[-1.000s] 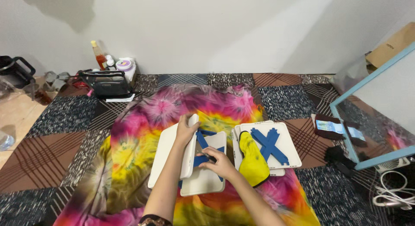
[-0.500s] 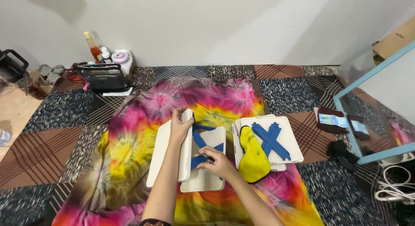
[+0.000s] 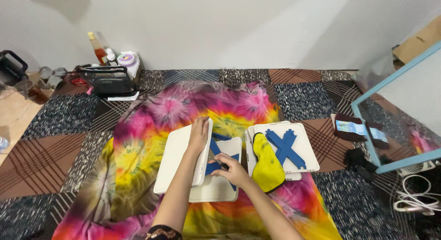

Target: The person uses a screwdriver to pry and separate blue plastic pieces from white square boards, then wipes the boards with a yellow cloth. The person handles multiple boards and blue pieces, stacking them on a colorful tie-dye surface.

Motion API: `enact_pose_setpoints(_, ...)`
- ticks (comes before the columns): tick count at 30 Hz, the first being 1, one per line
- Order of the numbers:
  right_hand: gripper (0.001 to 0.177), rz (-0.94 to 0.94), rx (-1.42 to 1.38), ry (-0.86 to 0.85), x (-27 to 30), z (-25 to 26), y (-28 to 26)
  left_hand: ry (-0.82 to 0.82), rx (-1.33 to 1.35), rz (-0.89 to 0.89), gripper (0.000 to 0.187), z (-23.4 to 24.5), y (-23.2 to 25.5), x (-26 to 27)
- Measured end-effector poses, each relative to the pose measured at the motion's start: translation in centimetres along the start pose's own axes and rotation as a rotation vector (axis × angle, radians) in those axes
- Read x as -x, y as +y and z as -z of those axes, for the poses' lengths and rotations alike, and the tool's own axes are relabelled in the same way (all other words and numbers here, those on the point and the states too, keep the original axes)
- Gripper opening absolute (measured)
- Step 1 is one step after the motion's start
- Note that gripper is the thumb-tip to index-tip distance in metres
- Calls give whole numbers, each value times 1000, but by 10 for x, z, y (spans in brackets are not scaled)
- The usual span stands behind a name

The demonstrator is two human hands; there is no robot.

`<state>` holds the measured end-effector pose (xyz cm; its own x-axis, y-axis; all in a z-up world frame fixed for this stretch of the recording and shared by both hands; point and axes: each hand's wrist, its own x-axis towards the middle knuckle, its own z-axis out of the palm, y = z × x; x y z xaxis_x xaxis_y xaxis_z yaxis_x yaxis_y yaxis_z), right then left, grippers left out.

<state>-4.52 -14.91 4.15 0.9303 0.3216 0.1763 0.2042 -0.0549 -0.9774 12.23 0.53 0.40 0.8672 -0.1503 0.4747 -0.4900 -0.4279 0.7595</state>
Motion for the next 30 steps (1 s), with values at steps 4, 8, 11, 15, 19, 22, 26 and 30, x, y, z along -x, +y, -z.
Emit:
enact_pose_setpoints(4, 35, 19, -9, 30, -4, 10, -3, 59, 56, 16, 37, 18, 35, 3)
enact_pose_setpoints(8, 38, 23, 56, 44, 1, 12, -8, -118, 187, 61, 44, 54, 66, 31)
enact_pose_setpoints(11, 42, 29, 76, 63, 5, 10, -7, -257, 84, 63, 48, 71, 81, 67)
enact_pose_setpoints(15, 42, 43, 172, 121, 9, 9, 5, -237, 1, 128, 50, 61, 93, 107)
enact_pose_setpoints(19, 41, 141, 120, 96, 13, 14, 21, -246, 23, 112, 53, 49, 94, 118)
enact_pose_setpoints(22, 40, 12, -38, 122, 17, 14, 31, -261, 29, 125, 53, 42, 95, 117)
enact_pose_setpoints(26, 37, -12, -86, 153, 13, 14, 39, -257, 88, 152, 52, 41, 95, 114)
enact_pose_setpoints(30, 37, 83, 65, 171, 10, 13, 47, -206, 97, 182, 49, 39, 92, 113)
